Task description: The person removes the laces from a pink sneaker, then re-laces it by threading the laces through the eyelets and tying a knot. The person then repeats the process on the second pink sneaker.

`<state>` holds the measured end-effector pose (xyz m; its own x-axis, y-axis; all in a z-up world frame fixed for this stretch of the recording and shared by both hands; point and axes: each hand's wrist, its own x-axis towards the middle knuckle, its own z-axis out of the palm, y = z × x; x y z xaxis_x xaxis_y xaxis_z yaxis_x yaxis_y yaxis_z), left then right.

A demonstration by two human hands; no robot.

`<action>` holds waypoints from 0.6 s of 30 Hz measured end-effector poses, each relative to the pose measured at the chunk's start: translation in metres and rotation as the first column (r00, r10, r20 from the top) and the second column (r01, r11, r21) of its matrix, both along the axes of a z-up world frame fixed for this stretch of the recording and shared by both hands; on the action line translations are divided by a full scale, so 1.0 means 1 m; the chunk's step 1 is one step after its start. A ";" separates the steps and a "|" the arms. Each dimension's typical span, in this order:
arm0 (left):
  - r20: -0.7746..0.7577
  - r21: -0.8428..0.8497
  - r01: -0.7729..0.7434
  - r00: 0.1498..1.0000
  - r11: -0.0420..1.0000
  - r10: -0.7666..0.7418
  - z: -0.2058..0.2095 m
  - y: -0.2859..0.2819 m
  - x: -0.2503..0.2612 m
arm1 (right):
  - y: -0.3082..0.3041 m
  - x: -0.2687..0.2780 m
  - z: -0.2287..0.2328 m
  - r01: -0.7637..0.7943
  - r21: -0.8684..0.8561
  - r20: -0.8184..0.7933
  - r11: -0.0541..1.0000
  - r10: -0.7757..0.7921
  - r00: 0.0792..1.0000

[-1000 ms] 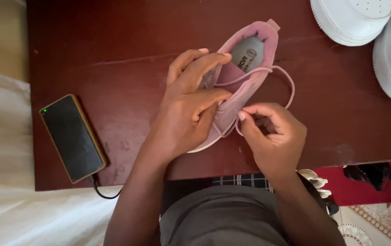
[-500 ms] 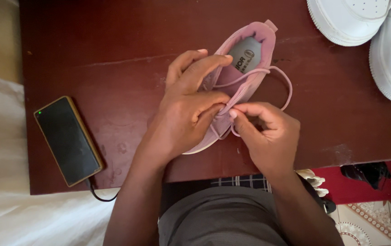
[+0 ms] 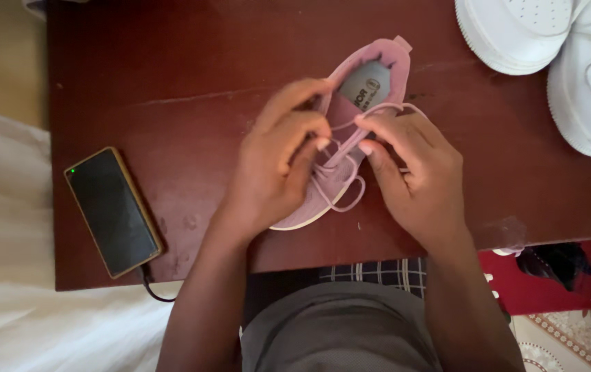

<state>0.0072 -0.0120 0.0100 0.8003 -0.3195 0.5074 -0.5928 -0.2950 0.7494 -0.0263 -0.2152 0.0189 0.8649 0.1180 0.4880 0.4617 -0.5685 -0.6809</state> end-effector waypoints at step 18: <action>-0.279 -0.589 -0.047 0.949 0.807 -0.148 -0.006 0.009 0.004 | -0.008 0.001 -0.014 -0.032 0.091 0.005 0.995 0.032 0.999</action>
